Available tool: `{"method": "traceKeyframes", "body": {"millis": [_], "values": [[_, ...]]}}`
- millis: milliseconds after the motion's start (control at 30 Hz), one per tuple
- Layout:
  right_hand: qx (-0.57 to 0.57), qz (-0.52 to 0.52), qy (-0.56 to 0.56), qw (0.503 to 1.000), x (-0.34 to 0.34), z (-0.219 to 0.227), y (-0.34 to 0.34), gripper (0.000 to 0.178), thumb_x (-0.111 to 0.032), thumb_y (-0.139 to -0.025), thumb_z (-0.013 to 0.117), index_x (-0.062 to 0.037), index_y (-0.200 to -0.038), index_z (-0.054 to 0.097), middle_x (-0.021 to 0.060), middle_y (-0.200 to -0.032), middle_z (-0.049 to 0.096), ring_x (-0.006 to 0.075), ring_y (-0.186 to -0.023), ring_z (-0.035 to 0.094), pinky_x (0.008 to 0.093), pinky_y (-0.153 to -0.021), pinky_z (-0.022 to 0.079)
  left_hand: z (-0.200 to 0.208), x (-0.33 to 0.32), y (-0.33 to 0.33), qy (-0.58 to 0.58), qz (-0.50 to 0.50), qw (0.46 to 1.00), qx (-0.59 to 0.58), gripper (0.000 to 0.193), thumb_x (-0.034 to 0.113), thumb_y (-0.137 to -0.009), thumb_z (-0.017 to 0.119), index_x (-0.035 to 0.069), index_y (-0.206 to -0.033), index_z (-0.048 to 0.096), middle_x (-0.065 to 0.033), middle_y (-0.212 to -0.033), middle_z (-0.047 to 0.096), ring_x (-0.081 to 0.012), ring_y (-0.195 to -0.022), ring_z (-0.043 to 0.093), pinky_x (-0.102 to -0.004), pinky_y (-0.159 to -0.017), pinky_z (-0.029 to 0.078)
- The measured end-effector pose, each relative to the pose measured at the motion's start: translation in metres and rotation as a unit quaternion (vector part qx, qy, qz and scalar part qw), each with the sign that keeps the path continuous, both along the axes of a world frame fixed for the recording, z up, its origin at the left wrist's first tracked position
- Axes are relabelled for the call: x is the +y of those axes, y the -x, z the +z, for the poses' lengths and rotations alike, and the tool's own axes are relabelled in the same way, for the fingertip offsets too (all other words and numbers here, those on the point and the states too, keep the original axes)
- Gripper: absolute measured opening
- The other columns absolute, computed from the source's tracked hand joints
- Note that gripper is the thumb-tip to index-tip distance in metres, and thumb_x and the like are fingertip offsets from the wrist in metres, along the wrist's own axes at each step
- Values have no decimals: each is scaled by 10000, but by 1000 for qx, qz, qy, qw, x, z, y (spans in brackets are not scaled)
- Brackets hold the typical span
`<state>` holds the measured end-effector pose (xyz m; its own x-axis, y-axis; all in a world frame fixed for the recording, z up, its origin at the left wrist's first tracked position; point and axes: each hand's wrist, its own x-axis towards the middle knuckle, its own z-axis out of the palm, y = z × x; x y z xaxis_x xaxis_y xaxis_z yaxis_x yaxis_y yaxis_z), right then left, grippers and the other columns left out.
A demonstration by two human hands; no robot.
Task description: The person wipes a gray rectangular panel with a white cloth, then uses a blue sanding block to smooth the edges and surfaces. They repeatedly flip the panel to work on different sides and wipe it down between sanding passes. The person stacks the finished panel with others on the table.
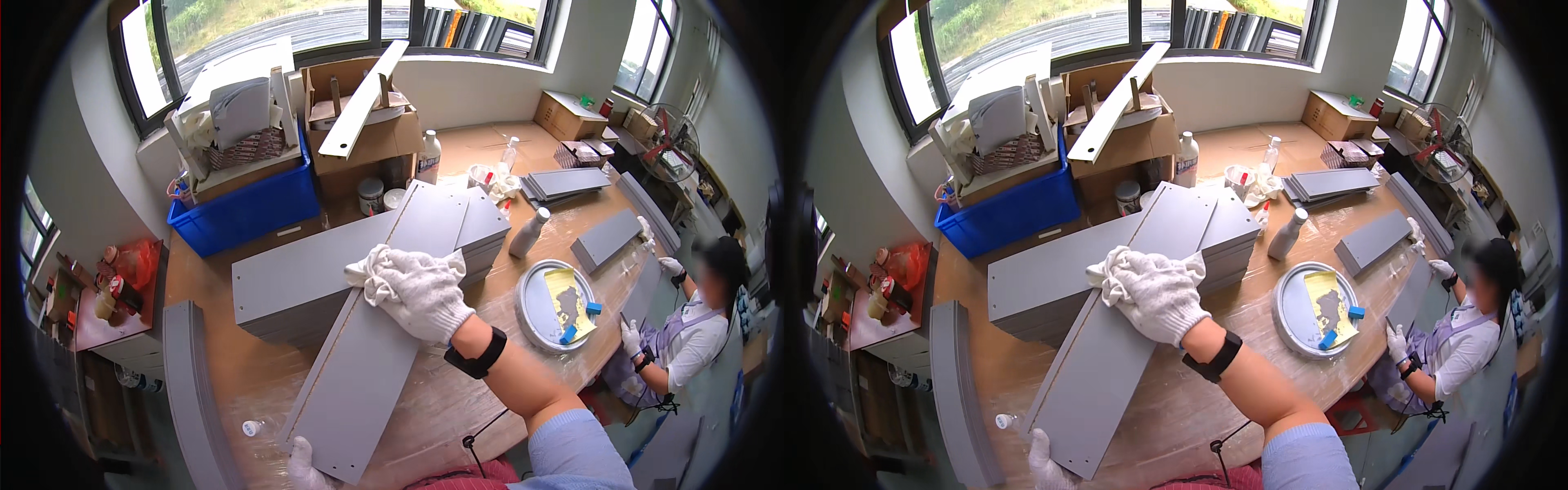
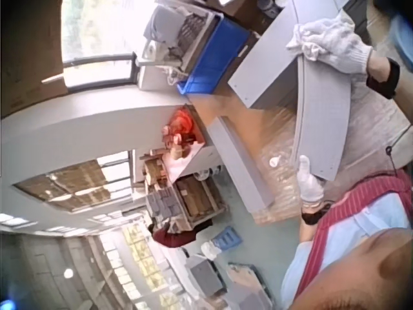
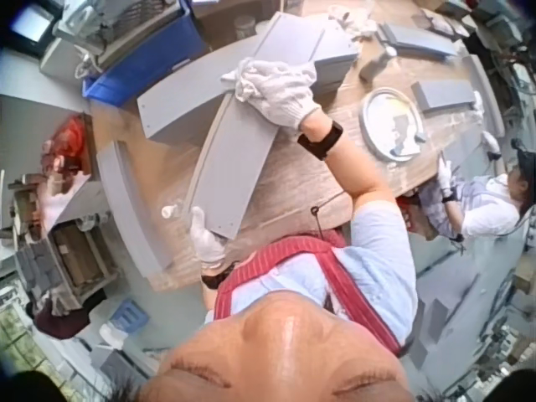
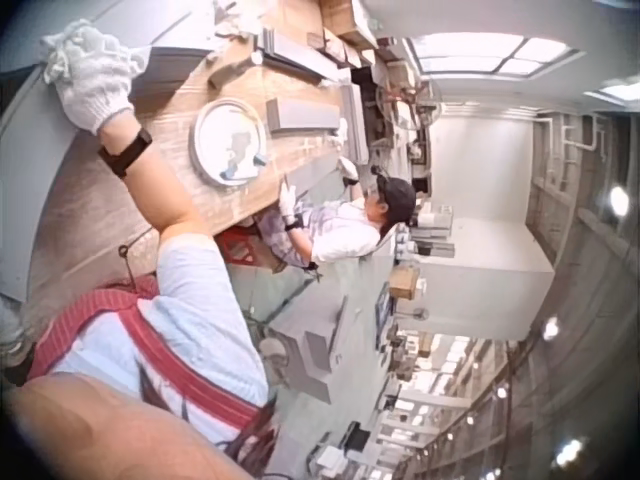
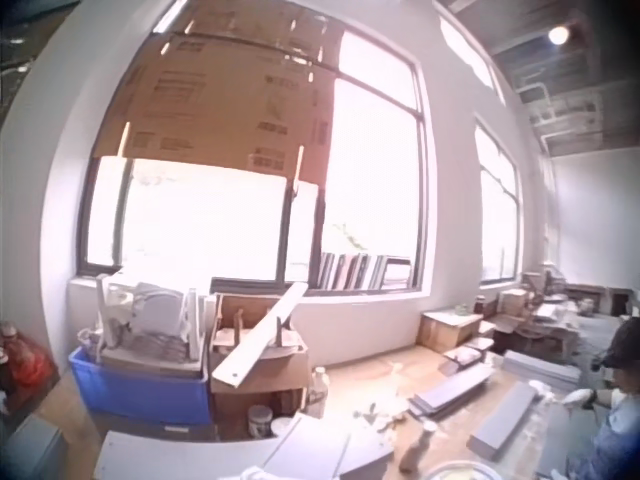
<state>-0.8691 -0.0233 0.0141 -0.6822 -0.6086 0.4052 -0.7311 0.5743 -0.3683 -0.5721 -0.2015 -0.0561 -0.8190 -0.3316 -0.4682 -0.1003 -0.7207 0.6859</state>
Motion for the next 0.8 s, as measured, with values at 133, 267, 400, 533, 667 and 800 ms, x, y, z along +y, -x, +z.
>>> {"method": "traceKeyframes", "body": {"millis": [133, 267, 400, 533, 667, 800], "values": [[20, -212, -47, 976, 37, -15, 107, 372, -385, -950, 550, -116, -1171, 681, 173, -1212, 649, 388, -1104, 597, 488, -938, 478, -7, 0, -4, 8, 8, 1000, -28, 632, 420, -1030, 522, 26, -1502, 377, -149, -1448, 529, -316, -1293, 549, -446, -1092, 443], [-11, -321, -110, 941, 76, -6, 175, 371, -373, -970, 531, -108, -1179, 685, 206, -1147, 675, 406, -1070, 632, 485, -953, 486, -2, -4, -8, -1, 16, 999, -43, 599, 405, -1028, 535, 71, -1499, 375, -125, -1470, 501, -301, -1311, 518, -435, -1108, 421], [-49, -284, 301, 909, 138, -37, 150, 280, -172, -926, 644, -12, -1152, 684, 142, -1026, 720, 228, -902, 704, 353, -751, 552, 20, 11, 10, 32, 78, 995, -58, 537, 388, -1036, 526, 171, -1504, 377, -85, -1524, 442, -281, -1374, 444, -451, -1155, 357], [-316, -183, 640, 677, 185, -115, 46, 189, -96, -976, 624, -27, -1148, 659, 65, -1088, 685, 136, -958, 660, 277, -806, 555, 18, 15, 12, 67, 116, 988, -80, 543, 389, -1050, 494, 272, -1551, 321, -71, -1580, 375, -283, -1410, 397, -481, -1184, 304], [-72, -251, -51, 964, 236, -280, 20, 298, -240, -1005, 474, -58, -1165, 648, 124, -1167, 662, 285, -1150, 590, 373, -1034, 433, 29, 18, 22, 123, 118, 977, -126, 569, 408, -1062, 454, 180, -1566, 322, -96, -1576, 388, -295, -1402, 401, -478, -1181, 293], [-525, -141, 624, 561, 212, -271, 36, 277, -155, -996, 438, -57, -1180, 621, 93, -1178, 662, 240, -1172, 587, 369, -1082, 428, 23, 8, 11, 178, 145, 956, -184, 676, 498, -1026, 494, 33, -1508, 400, -123, -1503, 476, -309, -1346, 446, -451, -1155, 322]]}}
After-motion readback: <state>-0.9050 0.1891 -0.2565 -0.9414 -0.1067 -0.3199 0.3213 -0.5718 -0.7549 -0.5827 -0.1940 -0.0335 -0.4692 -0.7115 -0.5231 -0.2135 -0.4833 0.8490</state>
